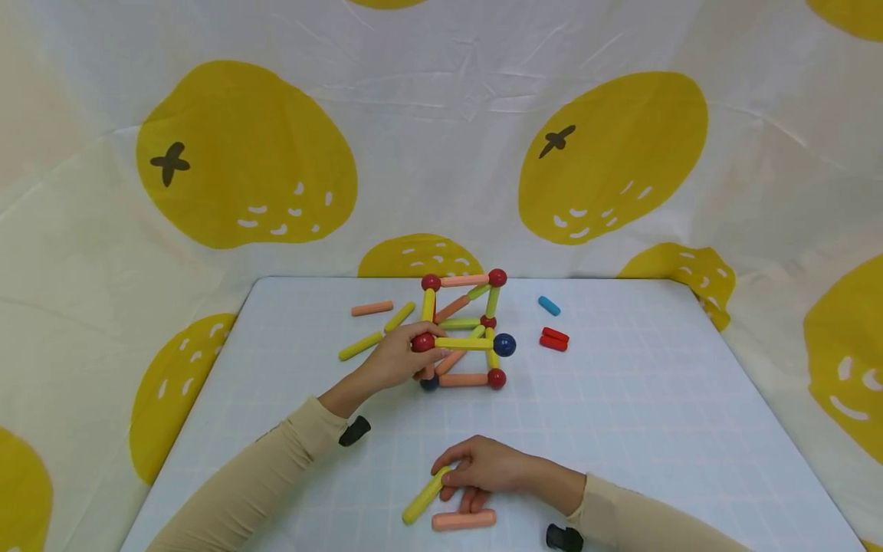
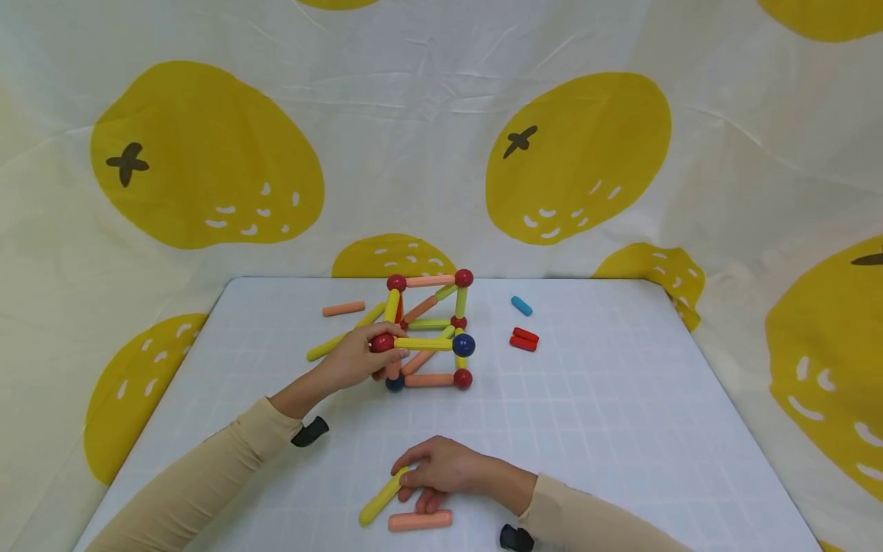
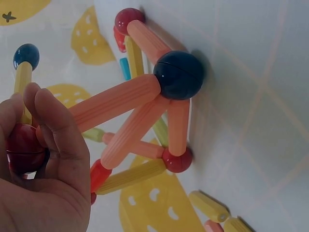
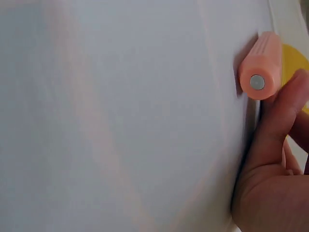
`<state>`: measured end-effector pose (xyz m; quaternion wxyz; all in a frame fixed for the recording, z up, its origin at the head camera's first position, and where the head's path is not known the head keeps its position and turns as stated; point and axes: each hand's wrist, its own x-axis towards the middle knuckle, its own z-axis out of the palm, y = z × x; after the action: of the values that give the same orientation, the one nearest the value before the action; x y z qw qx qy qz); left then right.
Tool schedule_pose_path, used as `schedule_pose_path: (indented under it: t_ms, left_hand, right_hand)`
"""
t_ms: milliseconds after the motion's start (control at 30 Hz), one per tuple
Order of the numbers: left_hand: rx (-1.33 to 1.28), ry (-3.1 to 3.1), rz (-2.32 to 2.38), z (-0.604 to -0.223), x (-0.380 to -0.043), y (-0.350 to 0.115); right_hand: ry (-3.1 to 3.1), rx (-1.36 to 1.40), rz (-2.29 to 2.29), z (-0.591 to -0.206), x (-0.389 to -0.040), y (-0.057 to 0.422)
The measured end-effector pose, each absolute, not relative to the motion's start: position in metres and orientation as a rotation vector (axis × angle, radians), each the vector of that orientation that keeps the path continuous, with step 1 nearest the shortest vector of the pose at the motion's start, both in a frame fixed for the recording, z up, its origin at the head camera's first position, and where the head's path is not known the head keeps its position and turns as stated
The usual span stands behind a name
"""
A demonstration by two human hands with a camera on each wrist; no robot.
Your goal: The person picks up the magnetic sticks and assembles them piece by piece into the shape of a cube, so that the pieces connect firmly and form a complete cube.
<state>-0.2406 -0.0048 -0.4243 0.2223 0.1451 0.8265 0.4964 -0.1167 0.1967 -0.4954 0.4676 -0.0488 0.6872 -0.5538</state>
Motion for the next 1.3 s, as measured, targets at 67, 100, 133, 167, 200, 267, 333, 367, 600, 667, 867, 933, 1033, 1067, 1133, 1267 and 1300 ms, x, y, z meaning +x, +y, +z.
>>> schedule_pose_path:
  t_ms: [67,100,133,167,200,267,333,367,600,667,867,933,1033,1067,1133,1267,1300]
  left_hand:
    - [0.398,2.282,1.377,-0.425,-0.241,-0.005]
    - [0.395,2.281,1.378,-0.425,-0.241,-0.005]
    - [0.392,2.281,1.380,-0.425,-0.240,-0.005]
    - [0.390,2.282,1.380,-0.425,-0.240,-0.005]
    - [0.388,2.281,1.380,-0.424,-0.240,-0.005]
    - [0.381,2.276,1.378,-0.424,-0.240,-0.005]
    - [0.376,2.272,1.373,-0.423,-0.240,-0.005]
    - [0.375,2.274,1.368,-0.423,-0.240,-0.006]
    - [0.391,2.285,1.373,-0.423,-0.241,-0.007]
    - [0.378,2.281,1.370,-0.424,-0.241,-0.007]
    - [0.348,2.296,1.359,-0.425,-0.240,-0.003]
    - [0.349,2.303,1.356,-0.425,-0.240,-0.003]
    - [0.353,2.295,1.360,-0.425,-0.240,-0.003]
    - [0.358,2.292,1.365,-0.425,-0.240,-0.004]
    - [0.373,2.294,1.371,-0.424,-0.240,-0.004]
    - [0.405,2.310,1.372,-0.423,-0.240,-0.005]
    - [0.407,2.311,1.371,-0.423,-0.240,-0.005]
  right_hand:
    - [1.712,-0.042,-1.416,-0.495,-0.119,0.201]
    - [1.709,0.006,-1.461,-0.495,-0.122,0.205]
    - [1.700,0.067,-1.520,-0.494,-0.124,0.210]
    - [1.671,0.146,-1.603,-0.494,-0.127,0.217]
    - [1.644,0.218,-1.677,-0.493,-0.130,0.224]
    - [1.574,0.355,-1.819,-0.491,-0.134,0.238]
    - [1.519,0.468,-1.937,-0.492,-0.136,0.251]
    - [1.502,0.511,-1.984,-0.492,-0.137,0.257]
    - [1.455,0.636,-2.187,-0.490,-0.142,0.274]
    - [1.434,0.653,-2.221,-0.489,-0.144,0.275]
    - [1.324,0.677,-2.313,-0.491,-0.147,0.275]
    - [1.286,0.687,-2.340,-0.492,-0.147,0.275]
    - [1.243,0.696,-2.367,-0.493,-0.146,0.276]
    - [1.233,0.699,-2.375,-0.493,-0.146,0.276]
    - [1.229,0.699,-2.377,-0.492,-0.146,0.278]
    - [1.399,0.638,-2.282,-0.490,-0.149,0.279]
    - [1.502,0.601,-2.222,-0.489,-0.151,0.278]
